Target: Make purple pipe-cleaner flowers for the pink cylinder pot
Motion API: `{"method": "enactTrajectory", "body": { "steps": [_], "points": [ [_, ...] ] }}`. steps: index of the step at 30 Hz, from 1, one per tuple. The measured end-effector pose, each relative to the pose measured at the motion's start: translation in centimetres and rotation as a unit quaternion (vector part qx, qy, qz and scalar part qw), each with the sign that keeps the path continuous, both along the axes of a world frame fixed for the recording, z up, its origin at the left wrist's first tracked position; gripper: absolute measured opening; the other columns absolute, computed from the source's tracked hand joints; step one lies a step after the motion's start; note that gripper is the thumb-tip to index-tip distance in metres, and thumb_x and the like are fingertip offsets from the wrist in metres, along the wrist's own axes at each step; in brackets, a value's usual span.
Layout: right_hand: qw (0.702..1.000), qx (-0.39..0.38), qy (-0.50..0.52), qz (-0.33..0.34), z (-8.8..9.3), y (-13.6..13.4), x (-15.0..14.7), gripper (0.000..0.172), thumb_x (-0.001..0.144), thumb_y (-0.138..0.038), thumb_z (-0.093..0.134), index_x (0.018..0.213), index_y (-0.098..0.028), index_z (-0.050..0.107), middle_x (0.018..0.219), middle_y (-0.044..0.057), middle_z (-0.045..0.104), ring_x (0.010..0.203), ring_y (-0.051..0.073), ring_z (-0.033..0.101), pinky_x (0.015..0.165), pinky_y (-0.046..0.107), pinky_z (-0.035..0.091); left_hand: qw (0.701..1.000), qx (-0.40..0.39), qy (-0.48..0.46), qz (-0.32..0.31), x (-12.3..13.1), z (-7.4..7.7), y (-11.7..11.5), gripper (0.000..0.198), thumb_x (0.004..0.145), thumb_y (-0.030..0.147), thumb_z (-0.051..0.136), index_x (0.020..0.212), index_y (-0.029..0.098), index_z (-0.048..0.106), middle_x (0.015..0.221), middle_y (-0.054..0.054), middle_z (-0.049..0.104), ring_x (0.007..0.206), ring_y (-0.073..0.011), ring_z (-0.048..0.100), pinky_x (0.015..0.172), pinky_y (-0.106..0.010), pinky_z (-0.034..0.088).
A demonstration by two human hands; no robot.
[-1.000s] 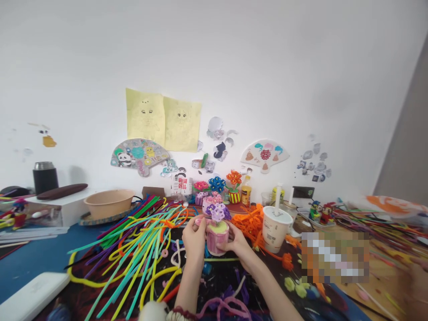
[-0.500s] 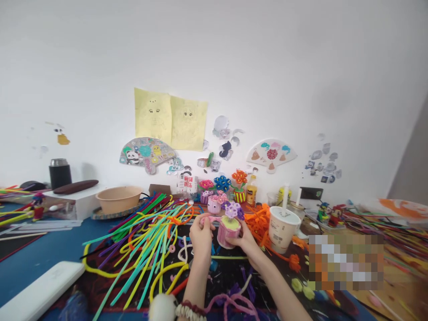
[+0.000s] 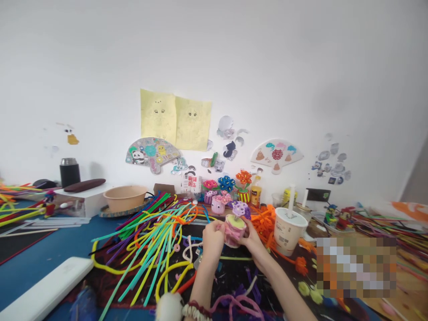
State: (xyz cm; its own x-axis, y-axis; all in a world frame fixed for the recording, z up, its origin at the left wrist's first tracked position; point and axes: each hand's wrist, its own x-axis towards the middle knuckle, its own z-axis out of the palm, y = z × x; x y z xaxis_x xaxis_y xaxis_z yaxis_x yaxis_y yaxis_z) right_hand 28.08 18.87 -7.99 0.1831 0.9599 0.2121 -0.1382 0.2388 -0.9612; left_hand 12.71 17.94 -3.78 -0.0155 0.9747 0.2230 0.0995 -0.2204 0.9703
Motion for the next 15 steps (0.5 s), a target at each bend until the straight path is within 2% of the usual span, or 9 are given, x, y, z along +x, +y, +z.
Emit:
{"method": "enactTrajectory", "body": {
  "steps": [3, 9, 15],
  "points": [
    [1.000, -0.004, -0.002, 0.007, -0.1, 0.0, -0.1, 0.080, 0.039, -0.019, 0.090, 0.111, -0.024, 0.053, 0.111, 0.009, 0.070, 0.104, 0.030, 0.067, 0.096, 0.045, 0.048, 1.000, 0.003, 0.017, 0.010, -0.1, 0.3, -0.2, 0.028, 0.088, 0.039, 0.061, 0.074, 0.015, 0.063, 0.066, 0.003, 0.063, 0.062, -0.0118, 0.060, 0.066, -0.029, 0.050],
    [1.000, 0.006, 0.001, 0.017, 0.2, -0.6, -0.8, 0.078, 0.044, -0.024, 0.090, 0.112, -0.023, 0.053, 0.120, 0.011, 0.066, 0.114, 0.029, 0.063, 0.102, 0.043, 0.044, 0.997, 0.014, 0.036, 0.066, -0.3, 0.9, -0.6, 0.015, 0.085, 0.023, 0.057, 0.075, 0.017, 0.067, 0.068, 0.000, 0.067, 0.068, -0.0143, 0.063, 0.068, -0.027, 0.046],
    [1.000, -0.006, -0.009, 0.023, 0.2, -0.7, -0.9, 0.076, 0.042, -0.023, 0.090, 0.109, -0.024, 0.055, 0.114, 0.009, 0.069, 0.111, 0.030, 0.064, 0.100, 0.044, 0.046, 0.988, 0.004, 0.056, 0.141, -0.9, 1.4, -1.2, 0.022, 0.084, 0.017, 0.048, 0.080, 0.021, 0.069, 0.070, -0.003, 0.070, 0.071, -0.0184, 0.065, 0.065, -0.026, 0.041]
  ]
}}
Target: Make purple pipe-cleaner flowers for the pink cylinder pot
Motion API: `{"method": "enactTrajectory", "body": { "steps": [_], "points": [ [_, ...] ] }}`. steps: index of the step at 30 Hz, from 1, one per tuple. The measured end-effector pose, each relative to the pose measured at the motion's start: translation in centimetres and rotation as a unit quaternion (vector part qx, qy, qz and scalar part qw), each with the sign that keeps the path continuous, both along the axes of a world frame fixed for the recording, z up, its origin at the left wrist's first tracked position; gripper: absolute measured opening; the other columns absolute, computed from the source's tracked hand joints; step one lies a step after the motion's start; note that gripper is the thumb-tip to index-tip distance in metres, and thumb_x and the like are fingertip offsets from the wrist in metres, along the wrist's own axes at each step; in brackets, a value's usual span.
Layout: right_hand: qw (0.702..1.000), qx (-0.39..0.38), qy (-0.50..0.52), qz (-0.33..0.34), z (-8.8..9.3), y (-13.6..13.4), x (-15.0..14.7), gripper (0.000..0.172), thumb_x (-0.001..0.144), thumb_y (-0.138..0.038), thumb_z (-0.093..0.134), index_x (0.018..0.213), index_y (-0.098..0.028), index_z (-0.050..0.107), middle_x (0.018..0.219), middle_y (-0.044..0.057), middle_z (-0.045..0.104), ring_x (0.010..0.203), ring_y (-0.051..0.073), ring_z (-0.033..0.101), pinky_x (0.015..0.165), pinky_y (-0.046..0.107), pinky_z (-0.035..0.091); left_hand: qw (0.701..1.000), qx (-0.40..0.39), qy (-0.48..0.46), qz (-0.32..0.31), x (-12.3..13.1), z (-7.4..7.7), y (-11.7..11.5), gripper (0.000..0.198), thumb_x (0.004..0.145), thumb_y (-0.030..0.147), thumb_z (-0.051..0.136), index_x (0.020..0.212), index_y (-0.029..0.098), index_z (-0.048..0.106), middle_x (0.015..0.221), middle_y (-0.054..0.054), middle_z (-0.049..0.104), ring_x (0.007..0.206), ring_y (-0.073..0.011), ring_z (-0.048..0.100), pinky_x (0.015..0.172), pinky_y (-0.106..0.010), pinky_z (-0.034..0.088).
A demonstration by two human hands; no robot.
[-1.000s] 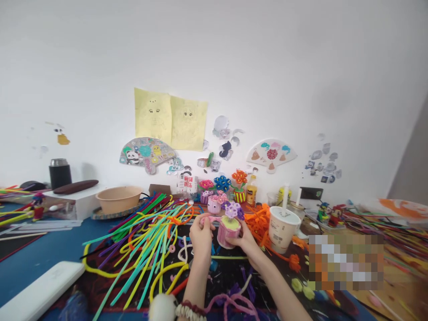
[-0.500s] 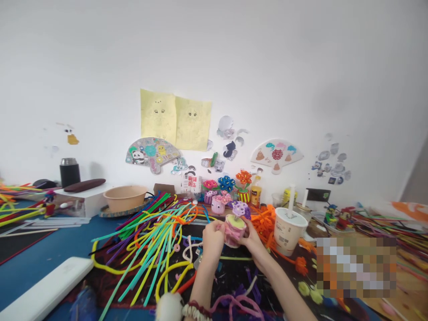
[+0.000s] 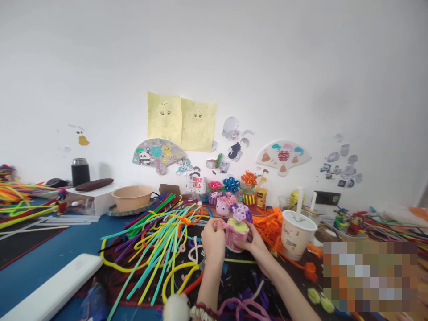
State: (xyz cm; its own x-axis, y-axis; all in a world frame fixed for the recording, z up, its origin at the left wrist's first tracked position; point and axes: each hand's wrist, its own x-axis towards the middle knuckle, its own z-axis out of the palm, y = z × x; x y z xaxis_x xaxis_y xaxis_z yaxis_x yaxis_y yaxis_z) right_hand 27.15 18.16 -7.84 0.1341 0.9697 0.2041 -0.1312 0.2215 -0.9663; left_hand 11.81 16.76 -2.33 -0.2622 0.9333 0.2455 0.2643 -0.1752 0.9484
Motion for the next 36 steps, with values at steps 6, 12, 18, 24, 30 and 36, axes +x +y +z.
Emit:
{"method": "enactTrajectory", "body": {
  "steps": [6, 12, 18, 24, 30, 36],
  "points": [
    [1.000, -0.010, -0.012, 0.020, 0.2, -0.2, 0.2, 0.074, 0.042, -0.020, 0.090, 0.110, -0.022, 0.059, 0.117, 0.009, 0.069, 0.112, 0.030, 0.064, 0.102, 0.043, 0.045, 0.997, -0.032, 0.026, 0.060, -0.5, 0.8, -1.0, 0.026, 0.089, 0.021, 0.040, 0.094, 0.021, 0.066, 0.077, -0.006, 0.071, 0.074, -0.0213, 0.065, 0.066, -0.028, 0.039],
    [1.000, -0.006, -0.012, 0.028, 0.5, -0.5, -0.1, 0.068, 0.042, -0.021, 0.090, 0.105, -0.021, 0.065, 0.114, 0.009, 0.071, 0.112, 0.032, 0.063, 0.104, 0.046, 0.043, 0.993, -0.065, 0.063, 0.077, -0.6, 1.6, -1.7, 0.024, 0.090, 0.018, 0.041, 0.097, 0.022, 0.064, 0.084, -0.007, 0.073, 0.082, -0.0232, 0.067, 0.067, -0.028, 0.037],
    [0.999, -0.015, -0.005, 0.032, 0.4, -0.4, 0.1, 0.068, 0.040, -0.016, 0.089, 0.104, -0.021, 0.065, 0.105, 0.008, 0.074, 0.111, 0.033, 0.064, 0.103, 0.047, 0.043, 0.990, -0.087, 0.091, 0.069, -0.5, 1.4, -1.4, 0.024, 0.090, 0.016, 0.042, 0.098, 0.020, 0.064, 0.093, -0.011, 0.073, 0.089, -0.0269, 0.067, 0.068, -0.030, 0.036],
    [1.000, -0.007, 0.006, 0.028, 0.3, -0.4, 0.0, 0.070, 0.040, -0.014, 0.089, 0.105, -0.020, 0.064, 0.110, 0.008, 0.073, 0.112, 0.031, 0.064, 0.103, 0.045, 0.044, 0.988, -0.092, 0.104, 0.071, -0.7, 1.5, -1.4, 0.023, 0.089, 0.016, 0.043, 0.101, 0.018, 0.063, 0.097, -0.014, 0.073, 0.091, -0.0285, 0.066, 0.070, -0.031, 0.037],
    [1.000, -0.004, 0.019, 0.019, 0.4, -0.1, 0.1, 0.074, 0.040, -0.017, 0.091, 0.109, -0.021, 0.063, 0.117, 0.010, 0.070, 0.116, 0.032, 0.061, 0.104, 0.046, 0.044, 0.990, -0.076, 0.097, 0.072, -0.8, 1.4, -1.2, 0.018, 0.089, 0.020, 0.046, 0.097, 0.018, 0.063, 0.088, -0.011, 0.073, 0.085, -0.0268, 0.067, 0.066, -0.030, 0.036],
    [0.999, 0.004, 0.034, 0.031, 0.3, -0.1, 0.0, 0.081, 0.040, -0.021, 0.091, 0.114, -0.020, 0.060, 0.121, 0.011, 0.068, 0.116, 0.031, 0.061, 0.102, 0.043, 0.045, 0.993, -0.049, 0.071, 0.082, -0.9, 1.4, -1.0, 0.016, 0.089, 0.021, 0.048, 0.089, 0.020, 0.064, 0.083, -0.006, 0.073, 0.081, -0.0233, 0.067, 0.068, -0.028, 0.038]
  ]
}}
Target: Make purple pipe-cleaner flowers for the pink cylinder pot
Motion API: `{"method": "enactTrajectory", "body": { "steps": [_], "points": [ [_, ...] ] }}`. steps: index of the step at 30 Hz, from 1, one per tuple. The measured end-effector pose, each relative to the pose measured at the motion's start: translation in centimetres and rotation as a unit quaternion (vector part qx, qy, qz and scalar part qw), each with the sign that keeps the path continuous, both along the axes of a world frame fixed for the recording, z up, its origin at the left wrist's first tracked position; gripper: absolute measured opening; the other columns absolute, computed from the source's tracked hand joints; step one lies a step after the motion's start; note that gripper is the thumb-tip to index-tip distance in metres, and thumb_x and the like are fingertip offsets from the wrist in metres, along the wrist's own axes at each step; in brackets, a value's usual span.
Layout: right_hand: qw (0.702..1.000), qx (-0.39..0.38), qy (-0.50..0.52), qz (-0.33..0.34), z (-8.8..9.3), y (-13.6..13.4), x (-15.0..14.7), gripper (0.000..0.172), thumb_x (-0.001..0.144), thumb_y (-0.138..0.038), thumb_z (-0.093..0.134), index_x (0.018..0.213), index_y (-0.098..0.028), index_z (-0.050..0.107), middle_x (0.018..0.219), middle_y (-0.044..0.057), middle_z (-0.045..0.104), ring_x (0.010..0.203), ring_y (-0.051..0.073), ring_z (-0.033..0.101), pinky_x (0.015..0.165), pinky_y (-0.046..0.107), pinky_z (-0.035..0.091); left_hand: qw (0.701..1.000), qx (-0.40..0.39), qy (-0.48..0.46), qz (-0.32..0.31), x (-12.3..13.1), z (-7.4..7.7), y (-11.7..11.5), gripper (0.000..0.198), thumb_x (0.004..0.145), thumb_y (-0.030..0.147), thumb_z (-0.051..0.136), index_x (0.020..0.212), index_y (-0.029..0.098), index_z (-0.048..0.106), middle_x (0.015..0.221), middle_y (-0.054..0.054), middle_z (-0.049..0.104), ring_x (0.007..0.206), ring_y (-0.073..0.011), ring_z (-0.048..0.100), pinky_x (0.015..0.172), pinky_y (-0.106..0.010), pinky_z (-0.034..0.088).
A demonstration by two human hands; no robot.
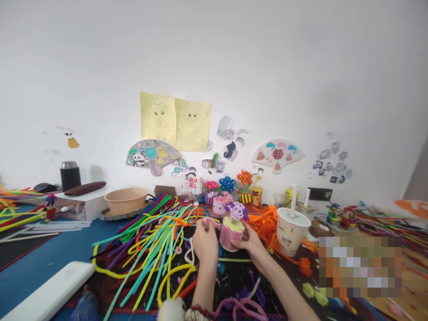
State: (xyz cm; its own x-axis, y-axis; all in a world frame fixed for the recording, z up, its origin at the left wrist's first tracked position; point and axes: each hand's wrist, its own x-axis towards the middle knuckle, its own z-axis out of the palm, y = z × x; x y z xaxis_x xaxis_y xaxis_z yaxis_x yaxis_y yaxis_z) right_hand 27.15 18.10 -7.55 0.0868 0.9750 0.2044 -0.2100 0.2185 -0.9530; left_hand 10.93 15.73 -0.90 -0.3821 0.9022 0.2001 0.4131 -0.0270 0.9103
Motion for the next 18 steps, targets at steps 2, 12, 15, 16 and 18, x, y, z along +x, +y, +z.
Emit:
{"method": "enactTrajectory", "body": {
  "steps": [2, 12, 15, 16, 18],
  "points": [
    [1.000, 0.001, 0.003, 0.000, -0.03, -0.03, -0.04, 0.082, 0.040, -0.024, 0.092, 0.115, -0.021, 0.059, 0.121, 0.011, 0.068, 0.116, 0.031, 0.062, 0.101, 0.043, 0.045, 1.000, 0.005, -0.006, 0.004, -0.03, 0.13, -0.04, 0.016, 0.089, 0.021, 0.049, 0.086, 0.020, 0.064, 0.081, -0.006, 0.073, 0.080, -0.0231, 0.067, 0.068, -0.028, 0.039],
    [1.000, -0.015, -0.006, 0.011, 0.38, -0.82, -0.58, 0.076, 0.045, -0.024, 0.090, 0.114, -0.020, 0.058, 0.103, 0.007, 0.074, 0.103, 0.032, 0.068, 0.098, 0.045, 0.047, 0.999, -0.024, -0.003, 0.022, -0.16, 0.21, -0.26, 0.016, 0.089, 0.021, 0.049, 0.091, 0.019, 0.064, 0.087, -0.009, 0.074, 0.084, -0.0261, 0.067, 0.067, -0.030, 0.037],
    [1.000, -0.015, -0.014, 0.001, 0.65, -0.89, -0.56, 0.072, 0.042, -0.020, 0.089, 0.109, -0.021, 0.061, 0.100, 0.006, 0.075, 0.105, 0.033, 0.067, 0.098, 0.046, 0.046, 0.999, -0.037, 0.003, 0.026, -0.23, 0.44, -0.42, 0.016, 0.089, 0.021, 0.048, 0.089, 0.020, 0.064, 0.087, -0.008, 0.074, 0.084, -0.0256, 0.067, 0.066, -0.029, 0.037],
    [1.000, -0.018, -0.017, -0.004, 0.70, -0.88, -0.50, 0.071, 0.041, -0.018, 0.089, 0.106, -0.021, 0.062, 0.101, 0.006, 0.075, 0.106, 0.033, 0.066, 0.098, 0.046, 0.046, 0.999, -0.042, 0.006, 0.026, -0.25, 0.55, -0.49, 0.017, 0.089, 0.021, 0.047, 0.090, 0.020, 0.064, 0.087, -0.008, 0.074, 0.085, -0.0255, 0.067, 0.066, -0.029, 0.038],
    [0.999, -0.029, -0.022, -0.014, 0.73, -0.81, -0.35, 0.070, 0.039, -0.016, 0.088, 0.103, -0.022, 0.062, 0.106, 0.006, 0.074, 0.110, 0.034, 0.064, 0.100, 0.046, 0.046, 0.998, -0.052, 0.011, 0.028, -0.27, 0.77, -0.64, 0.020, 0.090, 0.022, 0.045, 0.092, 0.020, 0.064, 0.090, -0.009, 0.074, 0.086, -0.0259, 0.067, 0.068, -0.030, 0.039]
  ]
}}
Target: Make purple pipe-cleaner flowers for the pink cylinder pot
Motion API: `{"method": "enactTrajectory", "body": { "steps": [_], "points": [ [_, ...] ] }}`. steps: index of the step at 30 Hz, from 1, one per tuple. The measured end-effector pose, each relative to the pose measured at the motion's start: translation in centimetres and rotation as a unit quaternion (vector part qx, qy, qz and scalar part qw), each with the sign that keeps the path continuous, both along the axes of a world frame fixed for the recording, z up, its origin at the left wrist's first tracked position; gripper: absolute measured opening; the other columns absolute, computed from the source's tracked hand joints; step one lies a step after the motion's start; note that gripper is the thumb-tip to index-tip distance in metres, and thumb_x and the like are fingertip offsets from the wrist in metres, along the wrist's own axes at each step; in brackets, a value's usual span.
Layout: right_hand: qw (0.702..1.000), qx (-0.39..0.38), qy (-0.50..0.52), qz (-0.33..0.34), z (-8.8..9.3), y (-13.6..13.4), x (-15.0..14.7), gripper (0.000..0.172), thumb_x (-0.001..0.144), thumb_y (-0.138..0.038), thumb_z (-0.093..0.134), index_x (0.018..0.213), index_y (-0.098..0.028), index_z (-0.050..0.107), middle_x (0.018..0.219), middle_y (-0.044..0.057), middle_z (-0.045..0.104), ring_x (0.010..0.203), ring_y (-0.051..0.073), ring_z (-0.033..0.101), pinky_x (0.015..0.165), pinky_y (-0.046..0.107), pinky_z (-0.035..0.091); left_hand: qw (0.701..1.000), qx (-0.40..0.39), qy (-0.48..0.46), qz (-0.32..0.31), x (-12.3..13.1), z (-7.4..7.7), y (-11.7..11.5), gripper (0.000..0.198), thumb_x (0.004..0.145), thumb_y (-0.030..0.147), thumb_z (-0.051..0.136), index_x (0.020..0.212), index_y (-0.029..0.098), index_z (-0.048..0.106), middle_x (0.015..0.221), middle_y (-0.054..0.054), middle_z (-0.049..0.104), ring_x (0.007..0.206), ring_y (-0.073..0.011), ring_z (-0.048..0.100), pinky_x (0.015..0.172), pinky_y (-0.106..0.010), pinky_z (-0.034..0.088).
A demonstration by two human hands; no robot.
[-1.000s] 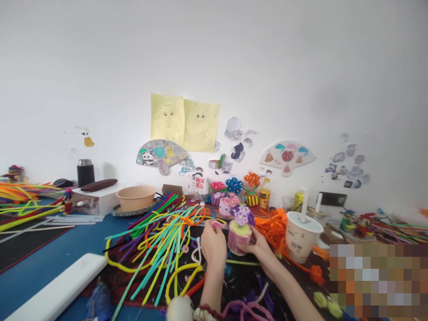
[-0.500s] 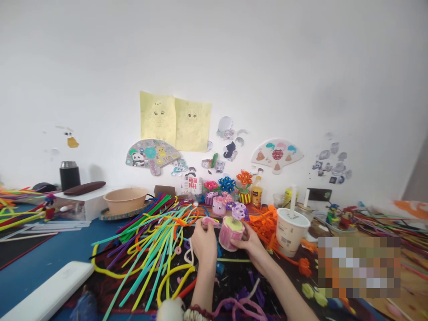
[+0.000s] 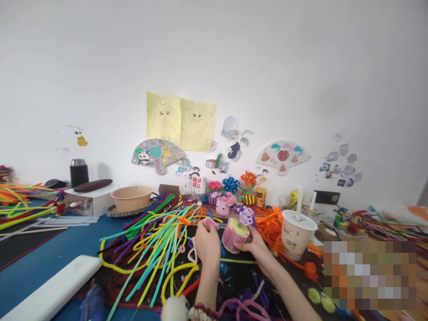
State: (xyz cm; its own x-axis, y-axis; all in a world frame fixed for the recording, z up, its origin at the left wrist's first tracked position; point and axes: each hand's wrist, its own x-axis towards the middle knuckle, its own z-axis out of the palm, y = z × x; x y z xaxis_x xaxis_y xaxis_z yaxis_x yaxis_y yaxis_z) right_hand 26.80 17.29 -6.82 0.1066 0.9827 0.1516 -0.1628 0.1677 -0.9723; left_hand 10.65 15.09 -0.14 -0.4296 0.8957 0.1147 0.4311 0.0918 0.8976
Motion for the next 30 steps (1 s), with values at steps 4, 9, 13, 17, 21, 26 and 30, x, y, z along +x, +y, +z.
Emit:
{"method": "enactTrajectory", "body": {
  "steps": [4, 9, 13, 17, 21, 26, 30],
  "points": [
    [1.000, -0.014, -0.009, 0.001, -0.1, 0.1, 0.1, 0.072, 0.035, -0.011, 0.088, 0.102, -0.022, 0.063, 0.109, 0.007, 0.073, 0.110, 0.033, 0.064, 0.102, 0.047, 0.045, 1.000, -0.025, 0.013, -0.004, 0.2, 0.2, -0.1, 0.028, 0.091, 0.022, 0.043, 0.112, 0.016, 0.061, 0.100, -0.013, 0.073, 0.095, -0.0278, 0.067, 0.074, -0.031, 0.042],
    [1.000, -0.012, -0.020, 0.011, 0.0, -0.1, -0.3, 0.077, 0.038, -0.012, 0.087, 0.110, -0.023, 0.060, 0.113, 0.007, 0.072, 0.114, 0.031, 0.063, 0.103, 0.044, 0.044, 0.998, -0.046, 0.035, -0.004, 0.8, 0.2, -0.3, 0.058, 0.089, 0.019, 0.046, 0.143, 0.005, 0.032, 0.122, -0.024, 0.061, 0.098, -0.0311, 0.067, 0.074, -0.035, 0.044],
    [0.999, -0.011, -0.030, 0.012, 0.1, -0.3, -0.3, 0.071, 0.046, -0.016, 0.084, 0.112, -0.023, 0.058, 0.116, 0.007, 0.070, 0.114, 0.031, 0.063, 0.104, 0.045, 0.042, 0.998, -0.016, 0.054, 0.010, 0.7, 0.4, -0.6, 0.050, 0.089, 0.015, 0.042, 0.138, 0.009, 0.040, 0.129, -0.024, 0.056, 0.101, -0.0311, 0.065, 0.080, -0.036, 0.044],
    [0.999, -0.007, -0.043, 0.023, 0.0, -0.2, 0.0, 0.070, 0.045, -0.013, 0.084, 0.109, -0.020, 0.059, 0.111, 0.007, 0.072, 0.110, 0.031, 0.064, 0.102, 0.046, 0.043, 0.997, 0.023, 0.076, -0.014, 0.1, 1.0, -0.7, 0.034, 0.086, 0.011, 0.043, 0.113, 0.018, 0.062, 0.113, -0.011, 0.069, 0.100, -0.0246, 0.066, 0.081, -0.031, 0.045],
    [0.998, 0.006, -0.058, 0.033, -0.1, 0.1, 0.1, 0.066, 0.043, -0.013, 0.083, 0.105, -0.018, 0.062, 0.105, 0.007, 0.074, 0.105, 0.032, 0.065, 0.101, 0.047, 0.043, 0.989, 0.038, 0.129, -0.067, -1.7, 3.8, -0.2, 0.026, 0.085, 0.016, 0.048, 0.096, 0.025, 0.069, 0.090, -0.002, 0.075, 0.079, -0.0175, 0.069, 0.072, -0.026, 0.047],
    [0.997, 0.023, -0.056, 0.045, -0.3, 0.2, 0.0, 0.072, 0.042, -0.014, 0.083, 0.110, -0.017, 0.061, 0.109, 0.008, 0.072, 0.108, 0.031, 0.063, 0.105, 0.048, 0.038, 0.954, -0.001, 0.295, -0.060, -7.4, 9.3, 1.1, 0.021, 0.086, 0.023, 0.054, 0.099, 0.023, 0.070, 0.102, -0.007, 0.072, 0.091, -0.0209, 0.067, 0.082, -0.035, 0.049],
    [0.997, 0.023, -0.045, 0.051, -0.3, 0.3, 0.3, 0.081, 0.041, -0.014, 0.083, 0.117, -0.018, 0.055, 0.119, 0.011, 0.067, 0.116, 0.031, 0.059, 0.107, 0.046, 0.035, 0.897, -0.106, 0.428, -0.036, -13.2, 9.8, 1.1, 0.024, 0.089, 0.035, 0.059, 0.101, 0.015, 0.064, 0.103, -0.007, 0.067, 0.097, -0.0213, 0.063, 0.088, -0.044, 0.050]
  ]
}}
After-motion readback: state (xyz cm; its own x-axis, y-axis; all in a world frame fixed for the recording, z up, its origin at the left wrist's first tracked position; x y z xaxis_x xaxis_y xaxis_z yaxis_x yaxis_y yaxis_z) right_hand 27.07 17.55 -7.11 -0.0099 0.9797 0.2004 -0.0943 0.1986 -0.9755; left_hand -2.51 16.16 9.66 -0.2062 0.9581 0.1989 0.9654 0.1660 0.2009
